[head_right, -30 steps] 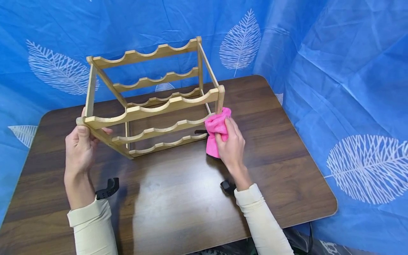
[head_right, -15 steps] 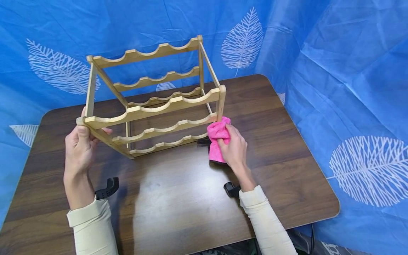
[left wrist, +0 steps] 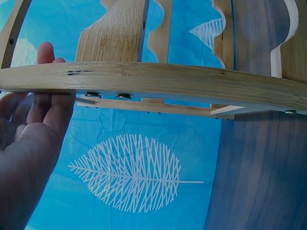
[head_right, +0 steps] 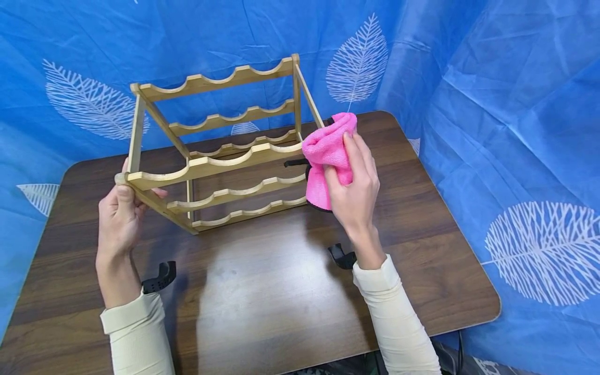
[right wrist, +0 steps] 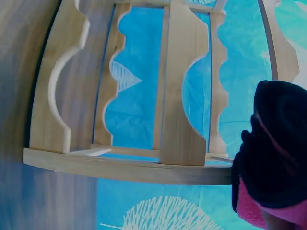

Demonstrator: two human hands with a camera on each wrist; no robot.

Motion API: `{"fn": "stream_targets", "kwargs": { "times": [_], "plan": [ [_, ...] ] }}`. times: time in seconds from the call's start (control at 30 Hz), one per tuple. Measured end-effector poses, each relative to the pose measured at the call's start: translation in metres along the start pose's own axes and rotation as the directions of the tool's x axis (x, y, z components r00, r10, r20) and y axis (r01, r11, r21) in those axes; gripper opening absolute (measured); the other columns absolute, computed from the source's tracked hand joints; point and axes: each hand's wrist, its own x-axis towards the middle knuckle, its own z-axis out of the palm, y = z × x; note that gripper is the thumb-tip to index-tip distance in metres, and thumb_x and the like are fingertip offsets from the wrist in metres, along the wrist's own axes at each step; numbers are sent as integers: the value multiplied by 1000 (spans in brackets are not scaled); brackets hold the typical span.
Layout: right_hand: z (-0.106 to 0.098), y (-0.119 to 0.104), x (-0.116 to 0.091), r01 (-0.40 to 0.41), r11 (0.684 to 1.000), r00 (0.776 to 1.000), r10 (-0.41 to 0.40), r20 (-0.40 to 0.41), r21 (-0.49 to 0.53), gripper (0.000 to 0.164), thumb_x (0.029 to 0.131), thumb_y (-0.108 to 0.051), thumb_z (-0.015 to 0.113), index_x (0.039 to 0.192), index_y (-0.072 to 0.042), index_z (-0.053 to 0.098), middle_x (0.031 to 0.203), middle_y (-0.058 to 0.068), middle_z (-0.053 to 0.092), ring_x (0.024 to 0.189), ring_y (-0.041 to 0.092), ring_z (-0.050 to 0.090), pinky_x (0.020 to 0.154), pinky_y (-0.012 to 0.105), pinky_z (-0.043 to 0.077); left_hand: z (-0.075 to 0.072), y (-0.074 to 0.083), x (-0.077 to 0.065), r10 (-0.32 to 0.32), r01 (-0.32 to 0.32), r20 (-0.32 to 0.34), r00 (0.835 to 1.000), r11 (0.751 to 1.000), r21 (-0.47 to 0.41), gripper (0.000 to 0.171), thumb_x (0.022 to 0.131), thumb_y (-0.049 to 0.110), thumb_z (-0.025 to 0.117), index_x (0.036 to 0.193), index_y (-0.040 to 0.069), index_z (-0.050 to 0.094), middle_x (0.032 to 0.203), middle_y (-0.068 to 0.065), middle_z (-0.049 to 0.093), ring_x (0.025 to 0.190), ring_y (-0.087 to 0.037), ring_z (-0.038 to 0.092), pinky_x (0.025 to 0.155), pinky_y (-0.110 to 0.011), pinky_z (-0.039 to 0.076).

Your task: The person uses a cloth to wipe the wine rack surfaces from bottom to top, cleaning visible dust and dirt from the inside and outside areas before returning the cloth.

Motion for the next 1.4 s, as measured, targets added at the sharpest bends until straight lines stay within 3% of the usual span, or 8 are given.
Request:
{"fn": "stream_targets", "kwargs": {
  "times": [0.53, 0.7, 1.0, 1.23, 1.4],
  "plan": [
    [3, 9, -7, -86, 994, 993, 91, 73, -67, 54, 86, -10, 74, 136, -5, 56, 133, 8, 58, 120, 20, 55, 96, 46, 47, 2, 0, 1, -9, 8, -21, 1000, 1000, -21, 44, 106, 30, 41, 130, 0, 62, 85, -7, 72, 92, -17, 69, 86, -21, 52],
    [2, 14, -13, -114, 988, 987, 125, 105, -105, 55, 85, -10, 75, 136, -3, 55, 131, 12, 59, 117, 25, 57, 94, 49, 48, 3, 1, -1, -15, 14, -17, 1000, 999, -37, 44, 106, 29, 41, 137, 2, 57, 85, -8, 72, 90, -18, 70, 86, -21, 52],
    [-2, 26, -30, -166, 972, 965, 194, 177, -164, 56, 83, -7, 76, 135, -1, 55, 129, 17, 59, 113, 32, 58, 93, 53, 47, 3, 2, -2, -21, 21, -16, 1000, 1000, 11, 44, 107, 28, 39, 143, 6, 52, 85, -5, 72, 91, -14, 69, 86, -21, 51],
    [-3, 32, -41, -198, 958, 936, 247, 250, -207, 57, 84, -7, 76, 136, 0, 53, 131, 18, 58, 116, 34, 57, 95, 55, 46, 3, 2, -2, -18, 18, -37, 999, 1000, -2, 43, 107, 29, 40, 139, 4, 55, 85, -6, 72, 91, -15, 69, 87, -20, 51],
    [-3, 36, -47, -238, 944, 914, 298, 276, -230, 59, 85, -7, 75, 138, 1, 50, 134, 19, 56, 117, 36, 56, 96, 56, 45, 6, 1, -6, -23, 21, -66, 998, 999, -24, 44, 106, 30, 41, 143, 9, 52, 85, -7, 72, 90, -16, 69, 84, -21, 51]
  ]
}}
